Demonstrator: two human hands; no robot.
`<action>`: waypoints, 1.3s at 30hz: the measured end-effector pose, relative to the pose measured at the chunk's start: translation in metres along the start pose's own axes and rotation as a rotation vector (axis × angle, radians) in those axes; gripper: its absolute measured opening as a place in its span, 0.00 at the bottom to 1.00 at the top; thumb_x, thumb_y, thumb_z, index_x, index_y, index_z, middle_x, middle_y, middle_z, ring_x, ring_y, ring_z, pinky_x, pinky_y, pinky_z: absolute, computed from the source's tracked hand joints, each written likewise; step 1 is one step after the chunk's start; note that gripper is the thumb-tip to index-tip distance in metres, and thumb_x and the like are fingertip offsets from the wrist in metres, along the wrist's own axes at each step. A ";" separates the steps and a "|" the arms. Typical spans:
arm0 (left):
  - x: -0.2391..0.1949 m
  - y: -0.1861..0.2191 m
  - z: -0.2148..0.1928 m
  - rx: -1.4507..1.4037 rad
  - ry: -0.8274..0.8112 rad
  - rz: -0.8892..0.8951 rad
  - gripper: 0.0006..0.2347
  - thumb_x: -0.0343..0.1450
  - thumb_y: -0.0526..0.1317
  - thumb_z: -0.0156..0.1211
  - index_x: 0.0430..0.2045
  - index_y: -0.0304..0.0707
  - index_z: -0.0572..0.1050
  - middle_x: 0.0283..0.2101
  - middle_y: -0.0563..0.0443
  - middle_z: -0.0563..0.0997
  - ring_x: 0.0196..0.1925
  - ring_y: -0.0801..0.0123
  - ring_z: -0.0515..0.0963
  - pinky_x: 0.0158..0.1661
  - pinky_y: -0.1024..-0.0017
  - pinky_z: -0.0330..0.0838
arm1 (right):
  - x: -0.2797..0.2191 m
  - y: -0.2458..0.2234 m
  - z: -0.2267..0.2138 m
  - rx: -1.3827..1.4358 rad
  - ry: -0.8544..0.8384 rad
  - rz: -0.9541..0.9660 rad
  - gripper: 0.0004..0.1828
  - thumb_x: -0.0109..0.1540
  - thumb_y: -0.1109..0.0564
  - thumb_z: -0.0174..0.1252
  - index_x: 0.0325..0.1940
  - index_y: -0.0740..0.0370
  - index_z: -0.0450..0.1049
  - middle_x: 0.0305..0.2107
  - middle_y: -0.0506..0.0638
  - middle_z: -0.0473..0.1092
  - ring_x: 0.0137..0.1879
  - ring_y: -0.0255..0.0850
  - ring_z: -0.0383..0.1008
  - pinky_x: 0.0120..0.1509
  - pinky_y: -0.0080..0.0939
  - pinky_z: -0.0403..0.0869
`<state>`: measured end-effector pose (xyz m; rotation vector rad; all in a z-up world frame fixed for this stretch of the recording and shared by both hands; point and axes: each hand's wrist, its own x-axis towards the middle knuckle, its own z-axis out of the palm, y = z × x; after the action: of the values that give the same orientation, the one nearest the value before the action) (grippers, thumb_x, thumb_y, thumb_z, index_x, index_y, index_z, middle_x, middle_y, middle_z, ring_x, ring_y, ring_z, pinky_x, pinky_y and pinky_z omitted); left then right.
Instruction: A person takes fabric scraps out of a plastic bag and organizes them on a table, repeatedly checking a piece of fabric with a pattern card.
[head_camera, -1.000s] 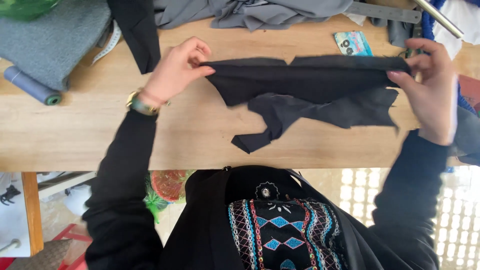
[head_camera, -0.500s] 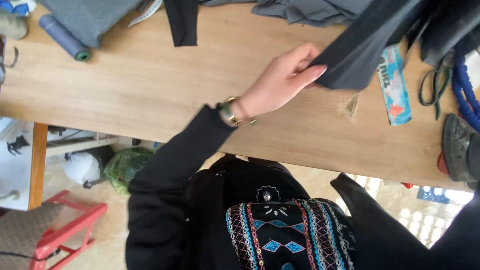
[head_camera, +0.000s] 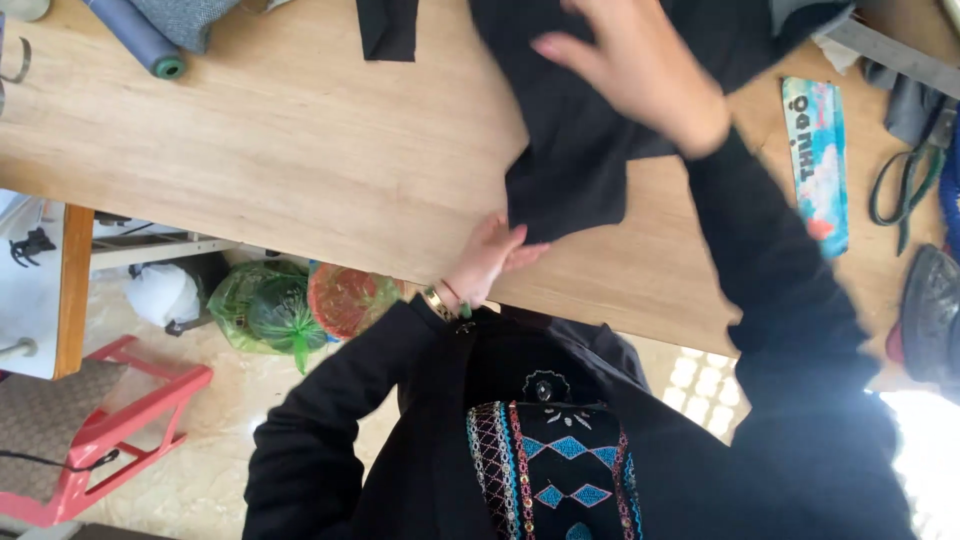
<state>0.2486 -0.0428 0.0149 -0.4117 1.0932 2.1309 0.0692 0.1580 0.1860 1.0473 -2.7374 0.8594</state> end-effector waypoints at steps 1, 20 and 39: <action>-0.007 -0.002 0.005 -0.017 0.023 -0.041 0.13 0.78 0.42 0.56 0.49 0.37 0.61 0.57 0.34 0.78 0.57 0.39 0.80 0.59 0.48 0.75 | -0.012 0.003 0.008 0.045 0.058 0.001 0.25 0.66 0.67 0.71 0.66 0.68 0.73 0.44 0.63 0.71 0.46 0.63 0.73 0.51 0.61 0.73; 0.110 0.126 -0.011 1.720 0.129 1.048 0.04 0.66 0.32 0.63 0.29 0.41 0.74 0.33 0.46 0.75 0.35 0.53 0.75 0.38 0.56 0.66 | -0.291 -0.007 0.126 -0.383 0.297 0.808 0.26 0.67 0.38 0.62 0.58 0.59 0.74 0.44 0.56 0.67 0.48 0.52 0.64 0.52 0.50 0.62; 0.072 0.115 -0.081 2.131 0.562 1.048 0.13 0.81 0.50 0.60 0.44 0.38 0.77 0.62 0.47 0.80 0.64 0.44 0.74 0.62 0.25 0.46 | -0.294 -0.054 0.119 -0.249 0.359 0.833 0.23 0.65 0.48 0.65 0.58 0.60 0.70 0.53 0.62 0.65 0.60 0.58 0.63 0.63 0.57 0.60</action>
<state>0.1142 -0.1228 -0.0062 0.7913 3.3952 0.1506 0.3412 0.2353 0.0325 -0.3152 -2.8076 0.6414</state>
